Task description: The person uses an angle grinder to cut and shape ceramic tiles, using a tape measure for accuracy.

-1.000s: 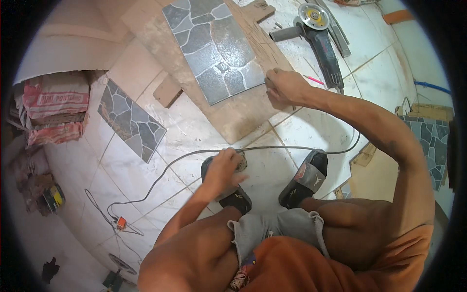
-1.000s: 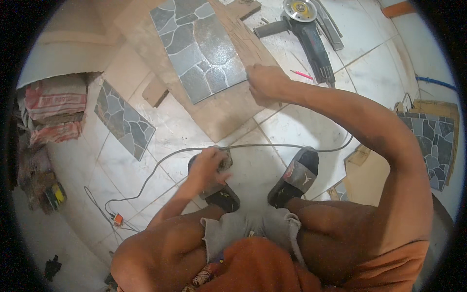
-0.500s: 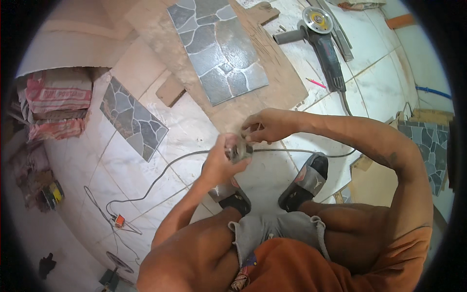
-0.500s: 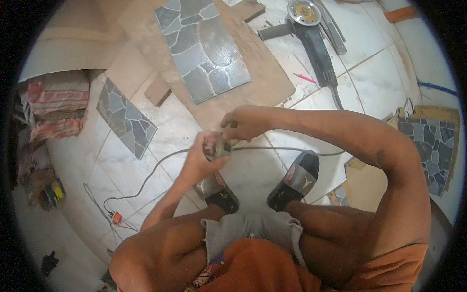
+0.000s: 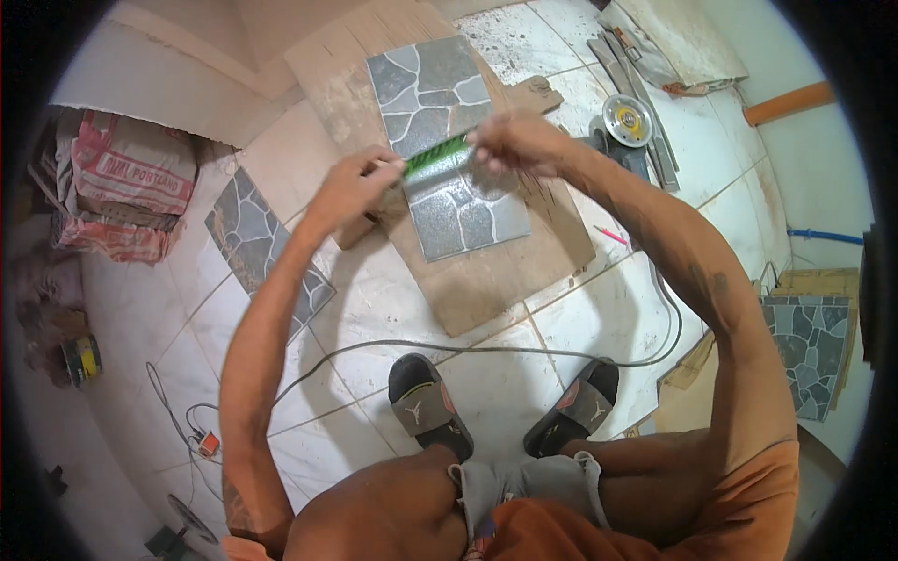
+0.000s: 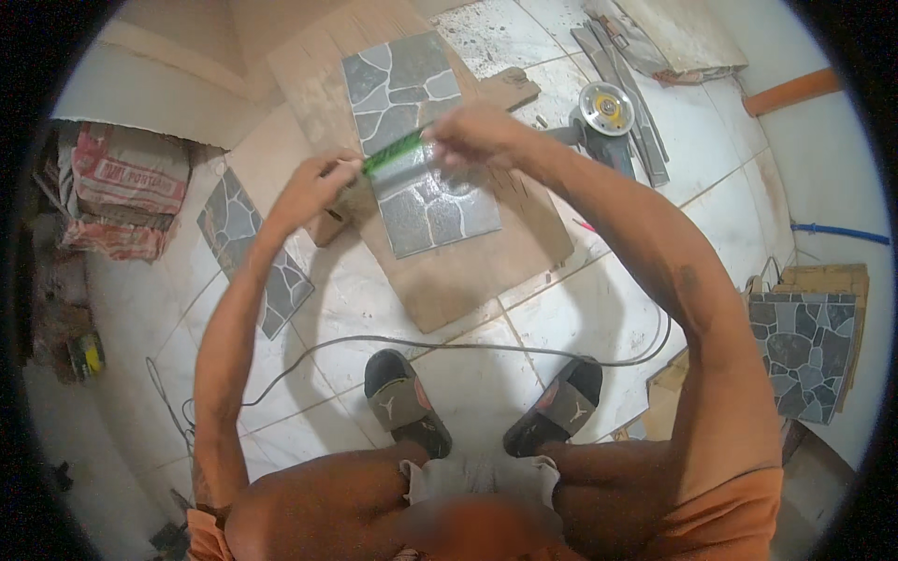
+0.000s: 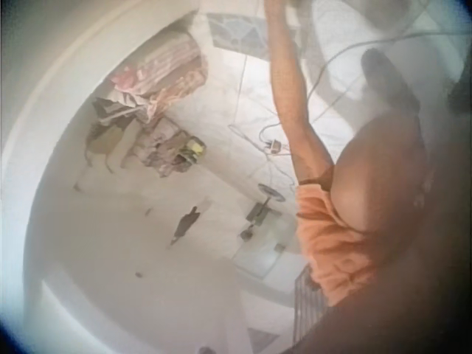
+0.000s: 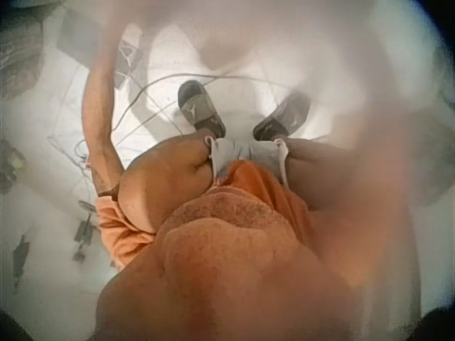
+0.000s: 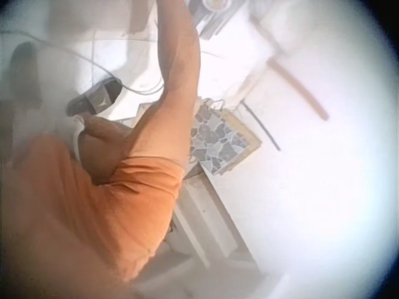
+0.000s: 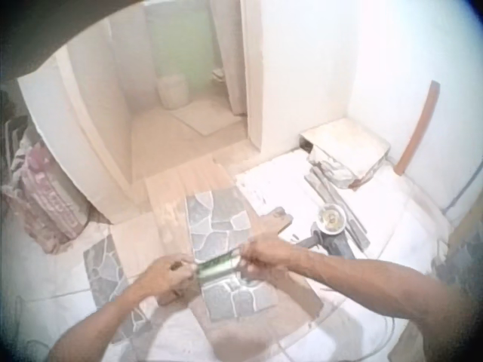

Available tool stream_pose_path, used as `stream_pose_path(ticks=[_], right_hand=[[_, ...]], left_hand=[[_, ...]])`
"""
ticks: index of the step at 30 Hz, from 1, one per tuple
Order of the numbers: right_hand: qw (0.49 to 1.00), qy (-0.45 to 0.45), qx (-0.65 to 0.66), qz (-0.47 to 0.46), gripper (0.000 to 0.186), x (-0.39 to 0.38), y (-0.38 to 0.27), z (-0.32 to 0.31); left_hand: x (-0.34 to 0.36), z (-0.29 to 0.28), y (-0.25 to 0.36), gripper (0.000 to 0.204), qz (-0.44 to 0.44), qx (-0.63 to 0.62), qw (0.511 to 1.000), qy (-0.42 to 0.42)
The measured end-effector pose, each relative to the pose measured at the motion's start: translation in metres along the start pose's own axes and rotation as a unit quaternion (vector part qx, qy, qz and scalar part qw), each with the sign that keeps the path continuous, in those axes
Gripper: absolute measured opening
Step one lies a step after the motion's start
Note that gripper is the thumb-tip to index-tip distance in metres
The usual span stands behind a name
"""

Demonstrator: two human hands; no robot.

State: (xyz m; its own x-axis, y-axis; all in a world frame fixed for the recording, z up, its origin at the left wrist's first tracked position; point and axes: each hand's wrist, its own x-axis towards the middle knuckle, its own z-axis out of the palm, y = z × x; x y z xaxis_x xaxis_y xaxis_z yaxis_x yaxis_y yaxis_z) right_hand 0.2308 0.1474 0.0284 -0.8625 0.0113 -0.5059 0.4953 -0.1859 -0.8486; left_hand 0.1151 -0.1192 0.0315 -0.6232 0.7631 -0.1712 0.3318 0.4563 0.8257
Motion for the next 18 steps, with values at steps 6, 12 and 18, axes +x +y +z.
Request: stream_pose_path(ticks=[6,12,18], right_hand=[[0.964,0.245,0.085,-0.056,0.011,0.08,-0.028,-0.059],[0.949,0.295,0.041,-0.1,0.012,0.147,-0.043,-0.051],[0.895,0.409,-0.136,-0.113,0.023,0.21,-0.032,-0.101]], left_hand=[[0.071,-0.068,-0.036,0.038,-0.07,0.071,0.995,0.005],[0.124,-0.1,-0.036,0.036,-0.116,0.128,0.985,-0.008],[0.177,-0.091,-0.049,0.035,-0.028,0.22,0.973,0.058]])
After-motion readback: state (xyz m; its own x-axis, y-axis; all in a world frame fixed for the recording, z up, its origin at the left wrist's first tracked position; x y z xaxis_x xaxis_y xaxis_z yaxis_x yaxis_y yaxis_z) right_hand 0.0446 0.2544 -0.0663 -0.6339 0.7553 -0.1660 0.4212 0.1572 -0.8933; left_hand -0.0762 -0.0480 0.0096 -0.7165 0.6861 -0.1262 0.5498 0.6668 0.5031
